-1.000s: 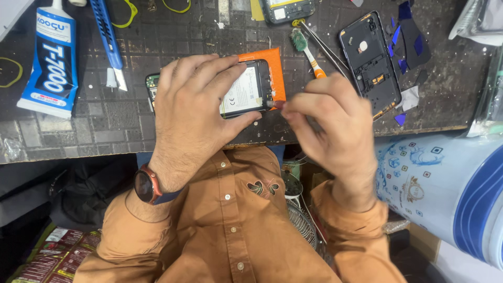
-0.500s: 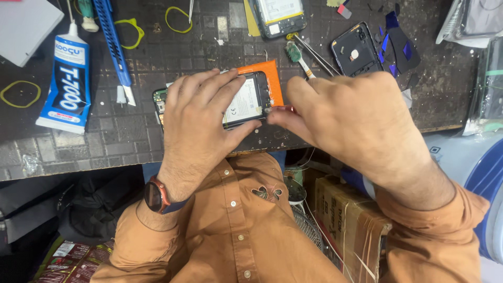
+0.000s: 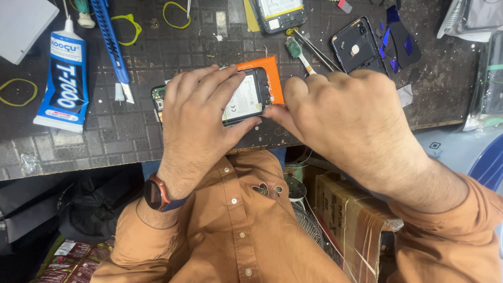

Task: The person uses a screwdriver to remove screws from a disassembled smartphone, then handles a new battery and a phone back cover. The person places the back cover onto the phone chassis and continues to work on the device.

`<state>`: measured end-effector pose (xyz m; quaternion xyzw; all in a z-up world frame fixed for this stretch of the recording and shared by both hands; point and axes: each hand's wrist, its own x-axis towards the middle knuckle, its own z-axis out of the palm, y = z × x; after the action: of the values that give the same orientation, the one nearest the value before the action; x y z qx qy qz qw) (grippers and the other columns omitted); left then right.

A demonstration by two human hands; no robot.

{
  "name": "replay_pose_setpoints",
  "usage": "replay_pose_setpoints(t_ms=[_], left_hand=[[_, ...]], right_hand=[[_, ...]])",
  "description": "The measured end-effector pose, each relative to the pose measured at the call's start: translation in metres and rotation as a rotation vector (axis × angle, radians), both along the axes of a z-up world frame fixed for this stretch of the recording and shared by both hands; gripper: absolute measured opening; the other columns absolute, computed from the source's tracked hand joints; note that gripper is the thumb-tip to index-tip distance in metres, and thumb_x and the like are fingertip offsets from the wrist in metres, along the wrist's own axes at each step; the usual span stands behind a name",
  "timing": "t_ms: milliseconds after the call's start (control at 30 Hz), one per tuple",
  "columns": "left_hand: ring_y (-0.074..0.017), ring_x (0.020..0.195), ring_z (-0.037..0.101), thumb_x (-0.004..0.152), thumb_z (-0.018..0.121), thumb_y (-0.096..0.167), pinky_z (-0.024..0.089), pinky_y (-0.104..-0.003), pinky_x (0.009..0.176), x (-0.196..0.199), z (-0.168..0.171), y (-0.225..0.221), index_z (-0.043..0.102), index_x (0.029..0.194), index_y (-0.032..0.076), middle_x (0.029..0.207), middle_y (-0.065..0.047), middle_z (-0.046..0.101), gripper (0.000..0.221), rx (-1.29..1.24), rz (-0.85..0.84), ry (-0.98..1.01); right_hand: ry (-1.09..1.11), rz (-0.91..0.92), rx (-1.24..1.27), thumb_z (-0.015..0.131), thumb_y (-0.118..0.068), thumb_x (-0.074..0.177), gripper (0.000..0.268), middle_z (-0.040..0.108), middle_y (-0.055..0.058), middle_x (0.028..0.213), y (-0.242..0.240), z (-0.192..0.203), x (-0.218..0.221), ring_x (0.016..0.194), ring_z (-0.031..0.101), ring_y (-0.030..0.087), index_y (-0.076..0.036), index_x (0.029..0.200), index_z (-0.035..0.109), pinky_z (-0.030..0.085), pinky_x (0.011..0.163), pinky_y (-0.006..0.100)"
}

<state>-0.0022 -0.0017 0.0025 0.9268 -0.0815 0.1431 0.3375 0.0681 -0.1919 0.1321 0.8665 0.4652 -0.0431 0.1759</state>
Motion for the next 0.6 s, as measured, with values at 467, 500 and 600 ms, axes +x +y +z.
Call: replay_pose_setpoints(t_ms=[467, 500, 600], left_hand=[[-0.0314, 0.128, 0.054, 0.075, 0.089, 0.039, 0.037, -0.049, 0.112, 0.0007, 0.0063, -0.0008, 0.068, 0.130, 0.005, 0.134, -0.009, 0.065, 0.068, -0.027, 0.013, 0.001], [-0.0315, 0.128, 0.054, 0.075, 0.089, 0.039, 0.037, -0.049, 0.112, 0.0006, 0.0073, -0.0008, 0.068, 0.130, 0.005, 0.134, -0.010, 0.065, 0.068, -0.024, 0.015, 0.008], [-0.0318, 0.128, 0.055, 0.073, 0.089, 0.039, 0.038, -0.048, 0.111, 0.0009, 0.0089, -0.0009, 0.068, 0.128, 0.005, 0.134, -0.010, 0.066, 0.067, -0.028, 0.016, 0.014]], right_hand=[[0.127, -0.025, 0.167, 0.061, -0.038, 0.097, 0.033, 0.063, 0.006, 0.068, -0.0006, 0.0033, 0.0056, 0.059, 0.067, 0.023, -0.006, 0.092, 0.053, 0.052, 0.051, 0.036], [0.166, 0.021, 0.284, 0.061, -0.029, 0.093, 0.026, 0.064, 0.006, 0.070, -0.0014, 0.0042, 0.0055, 0.062, 0.069, 0.023, -0.004, 0.092, 0.054, 0.051, 0.050, 0.034], [0.215, 0.047, 0.336, 0.064, -0.026, 0.092, 0.023, 0.066, 0.005, 0.070, -0.0015, 0.0041, 0.0064, 0.061, 0.069, 0.024, -0.005, 0.094, 0.058, 0.050, 0.046, 0.036]])
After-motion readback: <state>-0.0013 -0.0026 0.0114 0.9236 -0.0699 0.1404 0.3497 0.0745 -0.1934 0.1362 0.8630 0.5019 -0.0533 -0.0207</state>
